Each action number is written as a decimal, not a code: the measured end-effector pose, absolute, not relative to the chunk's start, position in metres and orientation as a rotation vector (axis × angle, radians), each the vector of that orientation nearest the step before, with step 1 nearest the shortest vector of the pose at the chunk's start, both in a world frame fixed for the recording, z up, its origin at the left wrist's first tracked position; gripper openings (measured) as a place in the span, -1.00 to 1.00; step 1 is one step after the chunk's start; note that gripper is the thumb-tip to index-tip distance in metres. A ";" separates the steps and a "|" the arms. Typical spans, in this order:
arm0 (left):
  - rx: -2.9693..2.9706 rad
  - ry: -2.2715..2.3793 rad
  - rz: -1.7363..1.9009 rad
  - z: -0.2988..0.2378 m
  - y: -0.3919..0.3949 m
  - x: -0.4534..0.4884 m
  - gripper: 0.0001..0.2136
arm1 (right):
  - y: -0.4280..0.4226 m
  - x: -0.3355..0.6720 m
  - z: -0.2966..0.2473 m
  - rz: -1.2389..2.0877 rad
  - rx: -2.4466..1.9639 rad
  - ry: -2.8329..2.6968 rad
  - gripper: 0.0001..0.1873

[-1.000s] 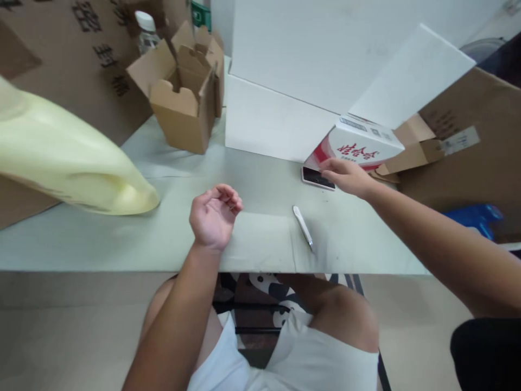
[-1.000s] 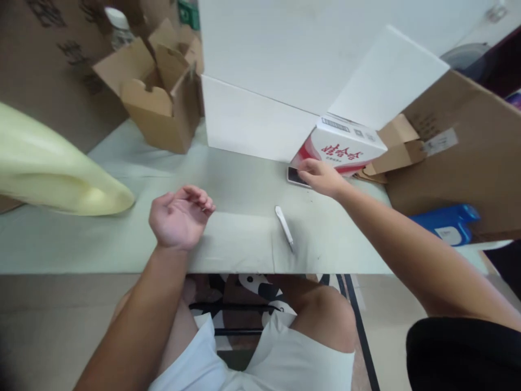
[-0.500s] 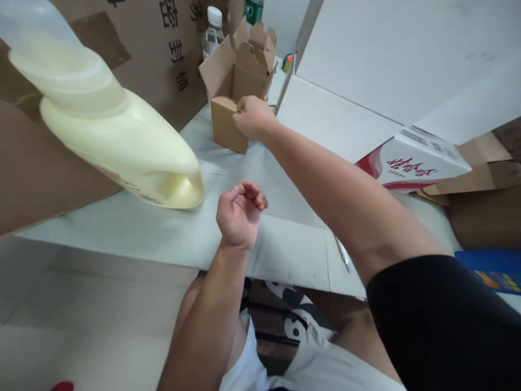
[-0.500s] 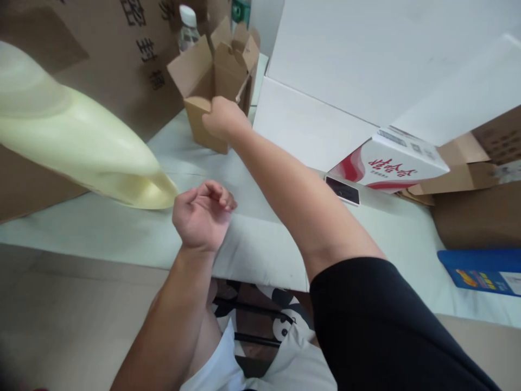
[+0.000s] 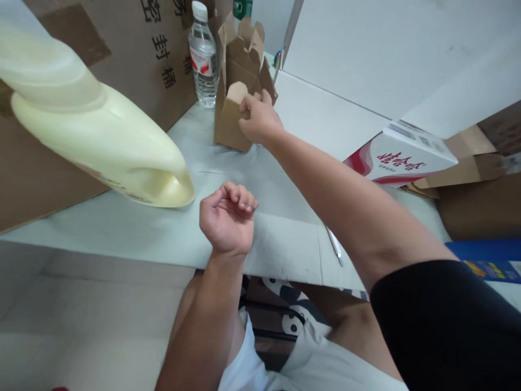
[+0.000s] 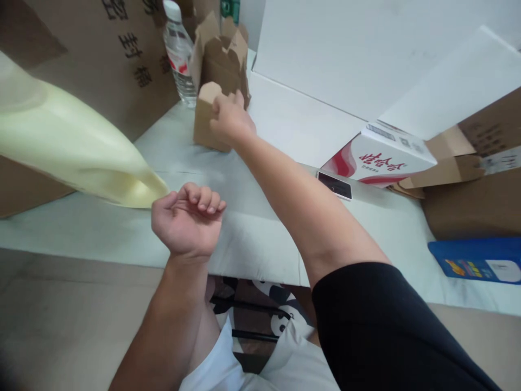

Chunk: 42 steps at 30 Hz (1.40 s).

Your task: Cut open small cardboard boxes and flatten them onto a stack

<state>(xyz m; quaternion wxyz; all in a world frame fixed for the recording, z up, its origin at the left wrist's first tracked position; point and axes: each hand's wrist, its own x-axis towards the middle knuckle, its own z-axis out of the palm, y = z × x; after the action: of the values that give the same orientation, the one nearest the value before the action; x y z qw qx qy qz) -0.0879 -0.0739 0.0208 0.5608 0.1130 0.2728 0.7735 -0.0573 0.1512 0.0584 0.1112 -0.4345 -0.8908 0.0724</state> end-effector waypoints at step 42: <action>0.870 1.110 2.121 0.012 -0.040 -0.033 -0.76 | -0.098 0.221 0.034 0.649 -0.814 -2.099 -0.66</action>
<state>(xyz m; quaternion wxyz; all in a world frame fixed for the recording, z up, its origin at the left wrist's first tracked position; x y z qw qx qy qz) -0.0329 -0.0404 0.0122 0.2931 0.3267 0.4166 0.7961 0.2205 -0.0983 0.0338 0.3889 -0.3201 -0.8253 0.2552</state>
